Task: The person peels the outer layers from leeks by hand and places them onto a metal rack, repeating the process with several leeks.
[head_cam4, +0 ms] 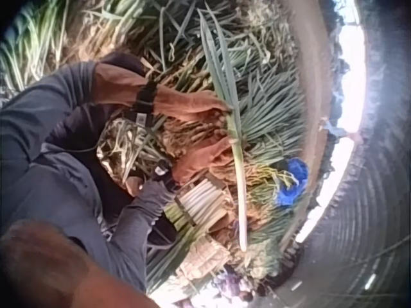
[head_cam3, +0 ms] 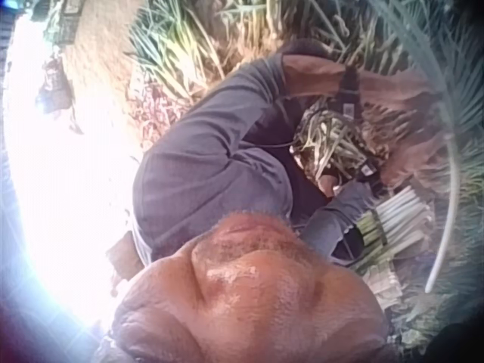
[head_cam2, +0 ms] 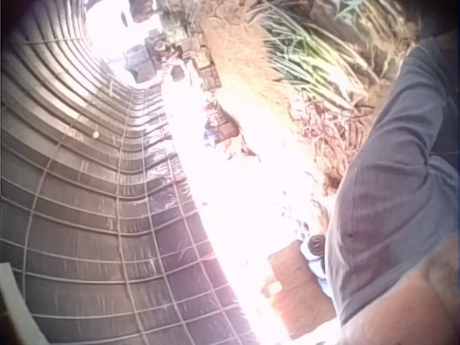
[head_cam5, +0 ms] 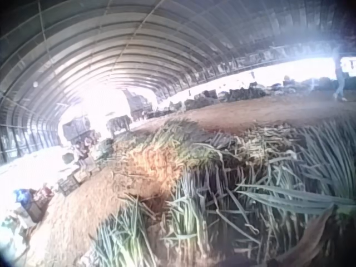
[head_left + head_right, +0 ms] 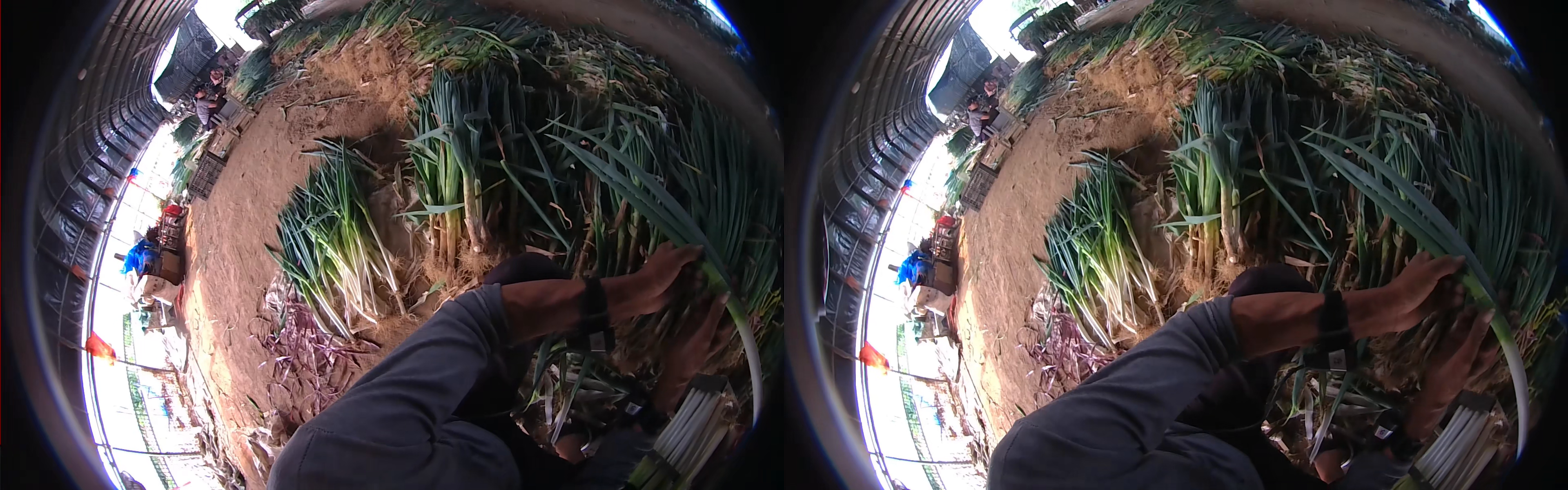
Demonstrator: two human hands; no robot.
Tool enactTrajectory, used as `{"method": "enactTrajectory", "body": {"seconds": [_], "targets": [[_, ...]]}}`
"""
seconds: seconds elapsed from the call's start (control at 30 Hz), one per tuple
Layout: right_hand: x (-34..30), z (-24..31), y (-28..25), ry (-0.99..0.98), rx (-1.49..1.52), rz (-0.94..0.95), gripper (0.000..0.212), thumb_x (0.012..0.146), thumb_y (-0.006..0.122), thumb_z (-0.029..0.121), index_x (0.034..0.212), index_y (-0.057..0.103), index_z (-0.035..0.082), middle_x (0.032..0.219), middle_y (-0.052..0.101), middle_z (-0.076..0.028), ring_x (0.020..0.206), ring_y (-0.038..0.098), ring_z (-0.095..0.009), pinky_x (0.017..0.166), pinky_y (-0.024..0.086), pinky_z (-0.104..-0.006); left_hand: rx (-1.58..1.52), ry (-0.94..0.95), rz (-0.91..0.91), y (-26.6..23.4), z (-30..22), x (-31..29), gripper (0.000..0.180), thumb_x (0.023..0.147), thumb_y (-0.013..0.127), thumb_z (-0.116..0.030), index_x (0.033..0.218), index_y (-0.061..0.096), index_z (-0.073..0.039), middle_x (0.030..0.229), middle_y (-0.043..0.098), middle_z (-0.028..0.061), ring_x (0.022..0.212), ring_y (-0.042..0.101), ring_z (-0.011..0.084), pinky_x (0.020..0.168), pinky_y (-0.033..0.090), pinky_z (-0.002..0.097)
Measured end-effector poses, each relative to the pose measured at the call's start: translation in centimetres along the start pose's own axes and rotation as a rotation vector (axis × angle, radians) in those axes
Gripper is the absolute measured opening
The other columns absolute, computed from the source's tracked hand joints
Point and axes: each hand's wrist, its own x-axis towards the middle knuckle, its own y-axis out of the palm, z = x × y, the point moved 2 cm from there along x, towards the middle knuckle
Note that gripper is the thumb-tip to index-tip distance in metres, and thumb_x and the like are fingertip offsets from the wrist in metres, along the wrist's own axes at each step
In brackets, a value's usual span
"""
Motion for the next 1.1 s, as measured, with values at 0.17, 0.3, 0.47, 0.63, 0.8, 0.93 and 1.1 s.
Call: {"method": "enactTrajectory", "body": {"seconds": [0.17, 0.3, 0.47, 0.63, 0.8, 0.93, 1.1], "targets": [[-0.3, -0.4, 0.1, 0.039, -0.030, 0.049, 0.058, 0.095, 0.060, 0.016, 0.149, 0.038, 0.009, 0.134, 0.048, -0.021, 0.117, 0.051, -0.037, 0.099, 0.041, -0.0448, -0.040, -0.052, 0.025, 0.0, 0.3, 0.1, 0.015, 0.097, 0.056, -0.019, 0.101, 0.058, -0.004, 0.087, 0.060, 0.0035, 0.070, 0.060, 0.0119, 0.062, 0.053, 0.0269], [-0.2, -0.5, 0.2, 0.042, -0.034, 0.061, 0.063, 0.094, 0.060, 0.021, 0.150, 0.035, 0.008, 0.136, 0.049, -0.020, 0.122, 0.047, -0.037, 0.102, 0.037, -0.0456, -0.084, -0.047, 0.026, -0.1, 0.5, 0.3, 0.015, 0.096, 0.057, -0.018, 0.101, 0.059, -0.004, 0.085, 0.060, 0.0029, 0.070, 0.060, 0.0121, 0.062, 0.052, 0.0272], [-0.5, -1.1, 0.5, 0.046, -0.054, 0.083, 0.070, 0.092, 0.061, 0.028, 0.152, 0.032, 0.007, 0.138, 0.050, -0.018, 0.127, 0.042, -0.038, 0.106, 0.033, -0.0466, -0.084, -0.001, 0.107, 0.1, 0.4, 0.1, 0.016, 0.096, 0.057, -0.018, 0.101, 0.059, -0.003, 0.088, 0.063, 0.0041, 0.071, 0.060, 0.0129, 0.063, 0.052, 0.0294], [-1.3, -2.0, 0.6, 0.079, -0.076, 0.125, 0.077, 0.091, 0.062, 0.035, 0.153, 0.028, 0.006, 0.141, 0.050, -0.016, 0.133, 0.038, -0.038, 0.110, 0.028, -0.0475, -0.080, 0.007, 0.149, 1.1, 0.2, -0.6, 0.019, 0.099, 0.053, -0.020, 0.098, 0.061, -0.003, 0.085, 0.061, 0.0011, 0.072, 0.058, 0.0110, 0.065, 0.051, 0.0297], [0.0, 1.3, -0.4, 0.066, -0.186, 0.017, 0.057, 0.097, 0.057, 0.021, 0.149, 0.038, 0.010, 0.132, 0.053, -0.021, 0.125, 0.046, -0.038, 0.101, 0.041, -0.0481, -0.078, -0.004, 0.154, -0.2, 0.5, 0.1, 0.021, 0.099, 0.055, -0.022, 0.105, 0.060, -0.003, 0.092, 0.065, 0.0044, 0.073, 0.062, 0.0127, 0.065, 0.054, 0.0297], [0.7, -1.9, -0.6, 0.135, -0.049, -0.054, 0.056, 0.096, 0.059, 0.033, 0.144, 0.046, 0.009, 0.128, 0.059, -0.018, 0.116, 0.056, -0.038, 0.098, 0.044, -0.0478, -0.015, 0.001, 0.119, 1.3, 0.9, -0.4, 0.025, 0.100, 0.056, -0.027, 0.105, 0.061, -0.003, 0.086, 0.063, 0.0005, 0.070, 0.061, 0.0099, 0.061, 0.053, 0.0273], [0.6, -3.8, -1.1, 0.484, 0.536, -0.136, 0.047, 0.097, 0.059, 0.026, 0.137, 0.053, 0.002, 0.117, 0.061, -0.018, 0.102, 0.061, -0.032, 0.086, 0.051, -0.0397, 0.086, -0.017, 0.163, 1.3, 1.5, -1.3, 0.024, 0.100, 0.057, -0.027, 0.104, 0.062, -0.004, 0.085, 0.062, 0.0000, 0.073, 0.063, 0.0089, 0.061, 0.054, 0.0262]]}}
